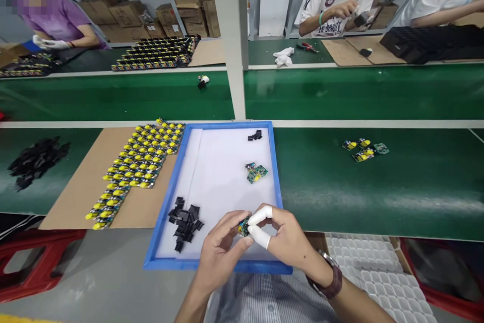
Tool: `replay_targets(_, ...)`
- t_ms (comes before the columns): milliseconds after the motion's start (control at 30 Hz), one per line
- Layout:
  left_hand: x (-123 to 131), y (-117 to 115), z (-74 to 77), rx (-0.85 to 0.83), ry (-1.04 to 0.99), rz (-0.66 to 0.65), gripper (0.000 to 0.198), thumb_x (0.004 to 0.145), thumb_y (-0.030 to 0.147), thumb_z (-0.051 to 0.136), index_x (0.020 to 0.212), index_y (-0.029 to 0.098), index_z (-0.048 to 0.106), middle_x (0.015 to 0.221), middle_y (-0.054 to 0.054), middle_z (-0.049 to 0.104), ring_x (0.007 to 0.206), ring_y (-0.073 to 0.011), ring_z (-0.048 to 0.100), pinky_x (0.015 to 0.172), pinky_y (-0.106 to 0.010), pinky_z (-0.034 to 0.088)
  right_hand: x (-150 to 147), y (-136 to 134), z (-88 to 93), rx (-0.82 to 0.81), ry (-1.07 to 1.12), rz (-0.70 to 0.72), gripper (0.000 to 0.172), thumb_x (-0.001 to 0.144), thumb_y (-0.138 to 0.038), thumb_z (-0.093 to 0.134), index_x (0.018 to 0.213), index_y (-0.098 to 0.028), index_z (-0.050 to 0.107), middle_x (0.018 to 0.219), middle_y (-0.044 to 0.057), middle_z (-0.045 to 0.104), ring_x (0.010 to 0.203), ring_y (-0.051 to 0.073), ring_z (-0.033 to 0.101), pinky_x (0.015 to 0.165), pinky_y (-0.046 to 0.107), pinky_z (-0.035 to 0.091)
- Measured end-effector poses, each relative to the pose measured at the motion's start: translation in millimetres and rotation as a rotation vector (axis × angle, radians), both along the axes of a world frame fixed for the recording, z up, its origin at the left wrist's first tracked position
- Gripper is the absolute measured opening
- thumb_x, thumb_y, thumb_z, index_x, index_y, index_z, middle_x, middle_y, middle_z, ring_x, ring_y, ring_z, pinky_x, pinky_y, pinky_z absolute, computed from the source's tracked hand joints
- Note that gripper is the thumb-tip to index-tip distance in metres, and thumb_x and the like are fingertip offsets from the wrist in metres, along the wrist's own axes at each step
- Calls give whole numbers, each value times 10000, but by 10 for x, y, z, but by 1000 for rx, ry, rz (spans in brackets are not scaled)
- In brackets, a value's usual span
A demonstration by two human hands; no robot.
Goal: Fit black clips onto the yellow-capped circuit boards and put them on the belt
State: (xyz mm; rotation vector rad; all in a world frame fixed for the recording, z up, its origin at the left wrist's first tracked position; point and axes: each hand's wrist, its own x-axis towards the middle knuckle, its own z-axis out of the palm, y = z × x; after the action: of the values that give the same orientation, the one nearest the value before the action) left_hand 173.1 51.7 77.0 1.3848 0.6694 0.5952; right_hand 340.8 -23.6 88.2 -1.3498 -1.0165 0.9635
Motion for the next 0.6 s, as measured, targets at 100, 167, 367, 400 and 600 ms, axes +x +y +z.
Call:
replay_targets(100,-27,-29,-64,32,0,47,392,836,167,770,1203,298,733,1209,-99,686,1145,-261,646,977,-386,543,-20,-7,-3,6,-6,10,205,795,-41,623,874,-203,719,803,-10,657,742,149,620,691,264,481)
replay_targets(167,-33,-43,-89,53,-18,88,376,799,153,804,1143,298,759,1170,-88,710,1114,-257,667,950,-379,563,-14,-11,4,13,-18,20,218,793,-31,621,874,-206,722,799,-15,645,731,141,605,677,257,467)
replay_targets(367,-3,-20,-78,148,-6,106,371,758,153,840,1099,288,792,1108,-95,749,1027,-250,717,871,-350,601,58,-17,53,6,-14,83,221,800,-17,621,862,-204,722,825,-15,651,743,133,610,682,244,469)
replay_targets(400,2,-11,-74,160,-1,97,376,761,157,839,1109,290,789,1100,-95,752,1014,-248,720,865,-351,603,68,-14,64,7,-20,94,227,797,-13,621,858,-205,726,829,-16,653,743,132,610,683,243,471)
replay_targets(600,8,15,-80,291,-5,74,442,766,133,832,1165,309,766,1125,-87,745,1007,-231,726,824,-305,609,56,8,61,-82,45,59,219,786,-34,633,885,-199,738,786,-18,678,714,136,623,673,246,500)
